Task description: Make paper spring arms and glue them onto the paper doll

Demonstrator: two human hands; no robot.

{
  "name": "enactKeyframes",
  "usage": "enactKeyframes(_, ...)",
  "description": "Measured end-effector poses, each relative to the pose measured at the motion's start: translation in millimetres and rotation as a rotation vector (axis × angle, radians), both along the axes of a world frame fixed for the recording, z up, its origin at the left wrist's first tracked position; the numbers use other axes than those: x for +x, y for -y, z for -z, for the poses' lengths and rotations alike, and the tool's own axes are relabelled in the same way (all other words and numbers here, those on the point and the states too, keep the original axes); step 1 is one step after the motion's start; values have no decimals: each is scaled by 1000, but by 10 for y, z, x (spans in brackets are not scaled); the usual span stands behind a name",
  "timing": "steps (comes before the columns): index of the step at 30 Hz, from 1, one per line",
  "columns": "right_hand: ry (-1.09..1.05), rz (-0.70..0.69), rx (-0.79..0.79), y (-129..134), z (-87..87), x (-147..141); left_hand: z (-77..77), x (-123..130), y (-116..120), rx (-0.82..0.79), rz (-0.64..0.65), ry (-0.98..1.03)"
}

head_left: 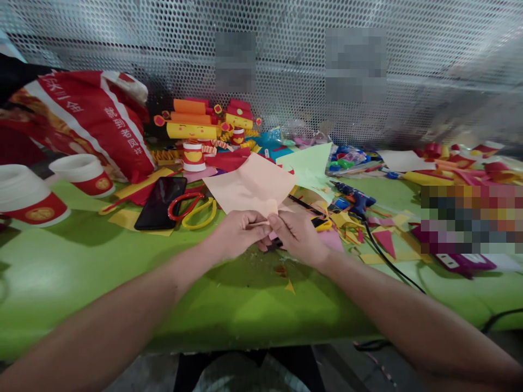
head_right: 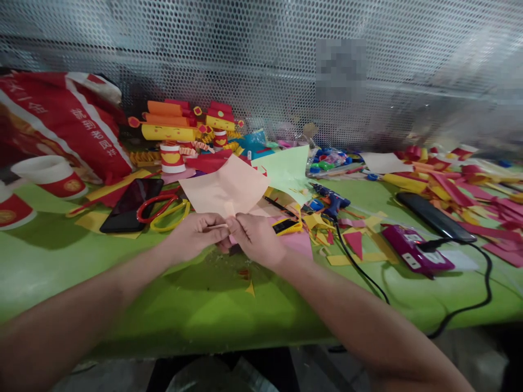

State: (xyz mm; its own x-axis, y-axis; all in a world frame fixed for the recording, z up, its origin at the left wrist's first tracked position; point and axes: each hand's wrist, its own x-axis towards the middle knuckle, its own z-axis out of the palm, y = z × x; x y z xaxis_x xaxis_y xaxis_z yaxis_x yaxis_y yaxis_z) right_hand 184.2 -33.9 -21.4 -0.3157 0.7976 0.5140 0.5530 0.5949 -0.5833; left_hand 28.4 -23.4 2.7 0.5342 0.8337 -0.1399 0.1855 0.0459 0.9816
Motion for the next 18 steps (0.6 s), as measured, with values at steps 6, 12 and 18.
enactKeyframes(6, -11, -9, -36, -4, 13, -6, 53, -26, -31, 23, 2, -9)
enactKeyframes(12, -57, -102, -168, -40, 34, 28, 33, -46, -43, 82, 37, -41)
enactKeyframes(18, -46, -121, -221, -51, 16, 53, 24, -93, -87, 136, 29, -102)
